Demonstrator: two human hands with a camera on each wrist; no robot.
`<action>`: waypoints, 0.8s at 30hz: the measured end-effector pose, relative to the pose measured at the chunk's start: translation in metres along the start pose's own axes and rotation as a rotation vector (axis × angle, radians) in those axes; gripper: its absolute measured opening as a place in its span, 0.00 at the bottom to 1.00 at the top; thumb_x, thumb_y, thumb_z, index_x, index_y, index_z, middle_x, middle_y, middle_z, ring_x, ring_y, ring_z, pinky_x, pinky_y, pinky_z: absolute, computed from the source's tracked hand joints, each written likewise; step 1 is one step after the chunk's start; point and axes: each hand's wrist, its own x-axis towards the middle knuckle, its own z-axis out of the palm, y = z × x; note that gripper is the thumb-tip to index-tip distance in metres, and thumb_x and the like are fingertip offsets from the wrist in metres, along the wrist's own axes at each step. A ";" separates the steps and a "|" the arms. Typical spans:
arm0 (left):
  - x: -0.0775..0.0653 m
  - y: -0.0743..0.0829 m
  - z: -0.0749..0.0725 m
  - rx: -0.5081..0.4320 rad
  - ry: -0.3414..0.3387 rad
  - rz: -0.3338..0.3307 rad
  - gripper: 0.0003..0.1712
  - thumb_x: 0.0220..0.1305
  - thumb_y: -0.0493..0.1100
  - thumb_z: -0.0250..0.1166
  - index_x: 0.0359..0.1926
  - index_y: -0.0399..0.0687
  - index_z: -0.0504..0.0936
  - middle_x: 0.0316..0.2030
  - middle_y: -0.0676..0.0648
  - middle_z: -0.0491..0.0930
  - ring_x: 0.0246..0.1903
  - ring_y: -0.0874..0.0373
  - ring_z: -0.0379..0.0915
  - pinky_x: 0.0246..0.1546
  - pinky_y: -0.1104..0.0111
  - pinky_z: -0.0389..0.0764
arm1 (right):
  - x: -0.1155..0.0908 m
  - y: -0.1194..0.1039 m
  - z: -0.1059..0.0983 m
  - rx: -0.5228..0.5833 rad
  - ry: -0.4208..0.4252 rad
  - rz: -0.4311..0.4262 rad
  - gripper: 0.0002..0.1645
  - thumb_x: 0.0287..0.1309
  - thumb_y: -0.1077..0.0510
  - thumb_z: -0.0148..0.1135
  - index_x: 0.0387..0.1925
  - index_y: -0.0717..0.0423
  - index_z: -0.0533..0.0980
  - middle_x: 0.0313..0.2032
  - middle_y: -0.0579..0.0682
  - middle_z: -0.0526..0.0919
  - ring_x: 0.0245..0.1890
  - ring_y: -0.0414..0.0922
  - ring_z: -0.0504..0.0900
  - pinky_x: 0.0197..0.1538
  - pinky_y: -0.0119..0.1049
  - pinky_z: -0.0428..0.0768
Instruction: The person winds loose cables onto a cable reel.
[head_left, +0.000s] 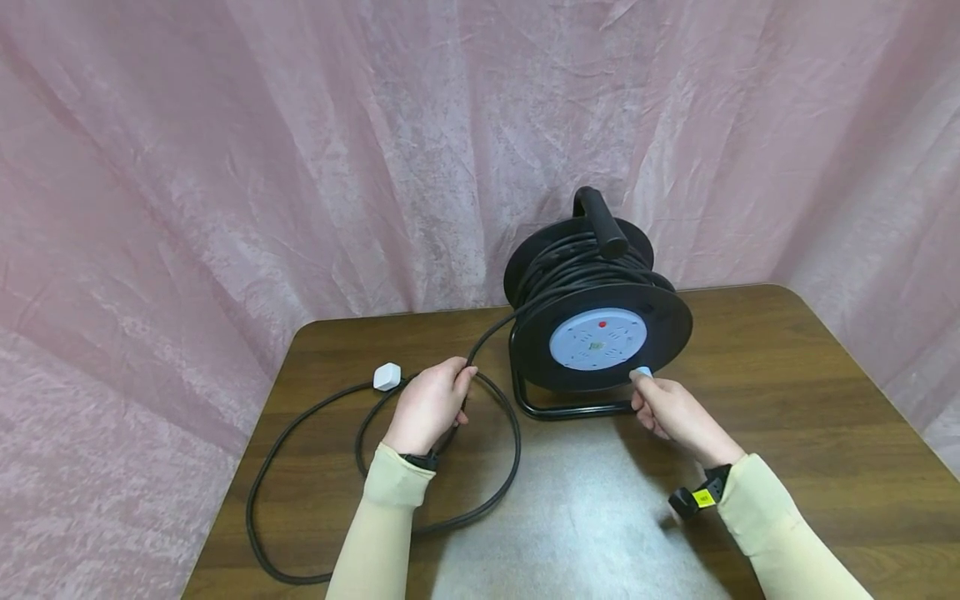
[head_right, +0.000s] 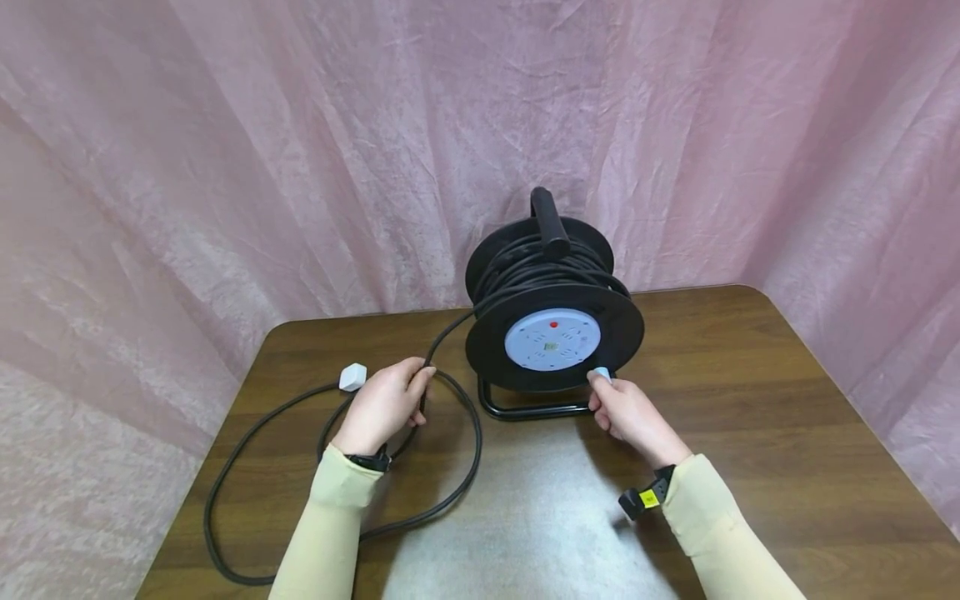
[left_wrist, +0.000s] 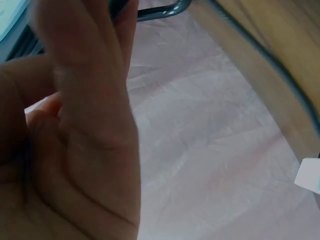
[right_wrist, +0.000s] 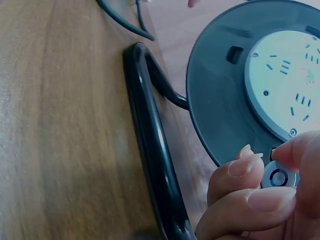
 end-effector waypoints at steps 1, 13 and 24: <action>0.000 0.000 0.001 -0.013 -0.015 -0.013 0.14 0.78 0.49 0.52 0.33 0.53 0.76 0.23 0.56 0.79 0.13 0.67 0.74 0.21 0.68 0.76 | 0.000 0.000 0.001 0.002 -0.004 0.000 0.42 0.74 0.32 0.40 0.36 0.71 0.71 0.19 0.48 0.71 0.18 0.41 0.65 0.21 0.32 0.64; 0.005 -0.001 0.004 -0.001 0.008 0.007 0.09 0.78 0.47 0.53 0.44 0.53 0.79 0.22 0.55 0.78 0.20 0.67 0.74 0.25 0.65 0.74 | 0.005 0.000 0.014 0.010 -0.020 0.013 0.39 0.74 0.35 0.42 0.32 0.69 0.72 0.17 0.47 0.70 0.17 0.41 0.64 0.19 0.31 0.63; 0.006 -0.003 0.011 -0.050 -0.036 0.031 0.08 0.74 0.42 0.57 0.48 0.49 0.81 0.32 0.52 0.83 0.24 0.68 0.76 0.29 0.65 0.76 | 0.009 0.000 0.029 0.026 -0.033 0.043 0.37 0.74 0.35 0.42 0.32 0.67 0.73 0.17 0.47 0.70 0.17 0.40 0.64 0.20 0.30 0.62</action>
